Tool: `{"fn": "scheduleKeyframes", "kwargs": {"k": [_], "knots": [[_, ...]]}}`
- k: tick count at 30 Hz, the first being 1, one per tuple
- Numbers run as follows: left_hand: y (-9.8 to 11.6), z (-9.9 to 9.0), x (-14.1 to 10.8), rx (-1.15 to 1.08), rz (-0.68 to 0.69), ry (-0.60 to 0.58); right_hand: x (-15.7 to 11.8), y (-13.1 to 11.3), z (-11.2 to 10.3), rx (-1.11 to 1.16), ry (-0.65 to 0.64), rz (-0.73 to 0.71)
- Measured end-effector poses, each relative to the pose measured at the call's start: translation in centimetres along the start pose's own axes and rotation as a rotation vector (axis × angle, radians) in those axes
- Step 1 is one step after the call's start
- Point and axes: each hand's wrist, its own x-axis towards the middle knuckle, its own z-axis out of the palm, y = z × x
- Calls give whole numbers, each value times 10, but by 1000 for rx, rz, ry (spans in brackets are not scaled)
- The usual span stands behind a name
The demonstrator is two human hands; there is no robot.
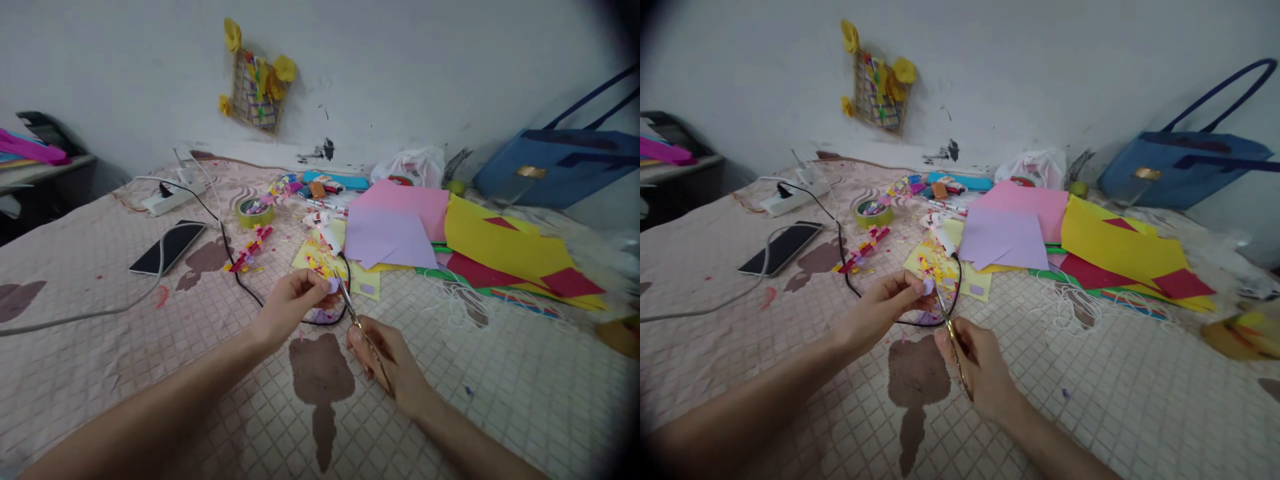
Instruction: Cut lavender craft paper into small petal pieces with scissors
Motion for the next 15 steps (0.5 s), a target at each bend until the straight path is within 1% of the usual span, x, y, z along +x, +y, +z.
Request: {"fn": "scheduleKeyframes", "kwargs": {"k": [4, 8, 15], "knots": [[-2, 0, 0, -24, 14, -5, -1, -1, 0, -42, -16, 6], [-3, -1, 1, -46, 28, -5, -1, 1, -1, -33, -17, 5], [-4, 1, 1, -85, 12, -4, 0, 0, 0, -39, -18, 18]]}}
